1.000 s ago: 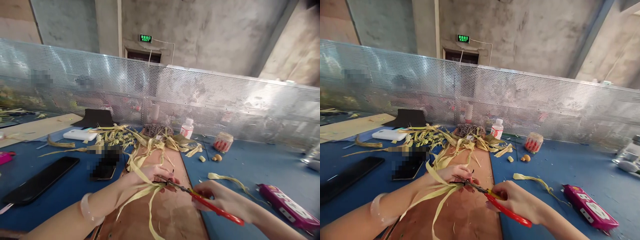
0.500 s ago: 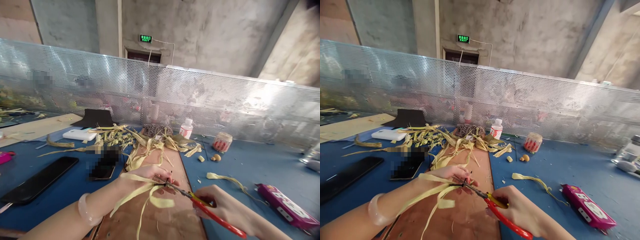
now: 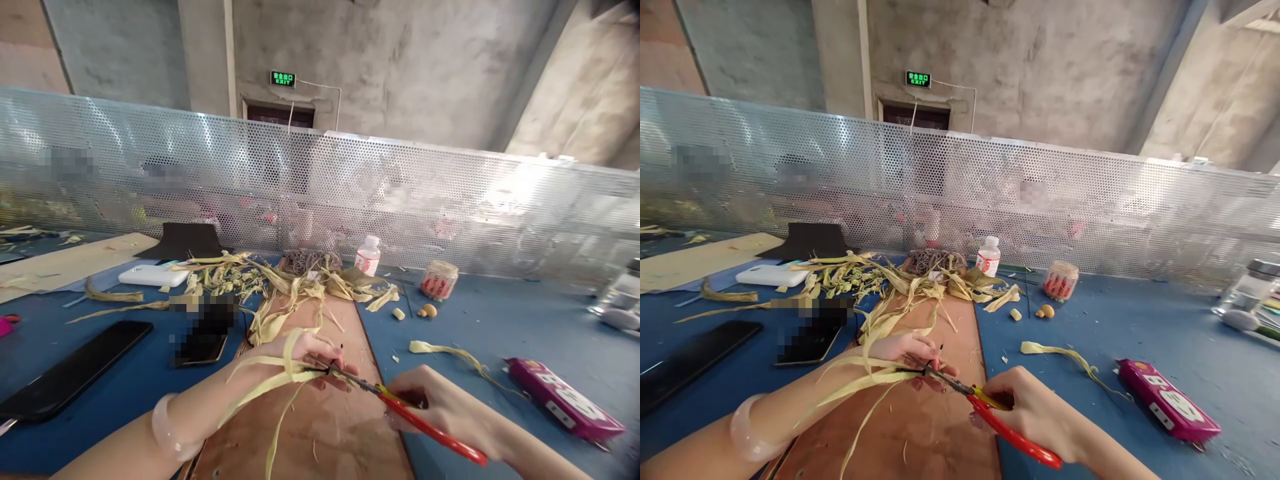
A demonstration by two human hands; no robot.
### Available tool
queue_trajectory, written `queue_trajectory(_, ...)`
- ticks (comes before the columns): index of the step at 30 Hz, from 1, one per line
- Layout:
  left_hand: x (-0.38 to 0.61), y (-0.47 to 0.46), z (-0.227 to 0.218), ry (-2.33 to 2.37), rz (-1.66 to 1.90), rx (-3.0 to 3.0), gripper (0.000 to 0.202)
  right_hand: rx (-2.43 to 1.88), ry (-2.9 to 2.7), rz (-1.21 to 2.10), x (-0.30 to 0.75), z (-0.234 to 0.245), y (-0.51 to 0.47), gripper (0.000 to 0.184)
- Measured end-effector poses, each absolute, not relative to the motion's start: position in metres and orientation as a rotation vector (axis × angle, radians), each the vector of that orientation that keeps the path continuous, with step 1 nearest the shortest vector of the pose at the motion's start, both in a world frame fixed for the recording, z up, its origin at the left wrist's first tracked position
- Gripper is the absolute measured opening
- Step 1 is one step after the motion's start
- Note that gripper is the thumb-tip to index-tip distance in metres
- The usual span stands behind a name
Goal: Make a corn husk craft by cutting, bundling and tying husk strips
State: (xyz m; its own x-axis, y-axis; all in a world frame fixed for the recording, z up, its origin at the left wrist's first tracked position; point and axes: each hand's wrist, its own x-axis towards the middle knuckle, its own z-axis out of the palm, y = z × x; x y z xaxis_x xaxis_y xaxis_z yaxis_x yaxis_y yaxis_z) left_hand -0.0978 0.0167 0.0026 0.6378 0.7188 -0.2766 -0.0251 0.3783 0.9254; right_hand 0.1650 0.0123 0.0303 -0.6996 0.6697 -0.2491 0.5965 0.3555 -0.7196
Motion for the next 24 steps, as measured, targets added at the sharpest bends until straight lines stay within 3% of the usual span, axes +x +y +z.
queue_trajectory(14,-0.091,0.006,0.008,0.795,0.667,1.056,0.019,-1.166,-2.609,1.130,0.168,0.032,0.011,0.035)
queue_trajectory(24,-0.081,0.006,0.000,0.986,0.843,1.177,0.036,-1.255,-2.495,1.103,0.201,0.026,0.000,0.033)
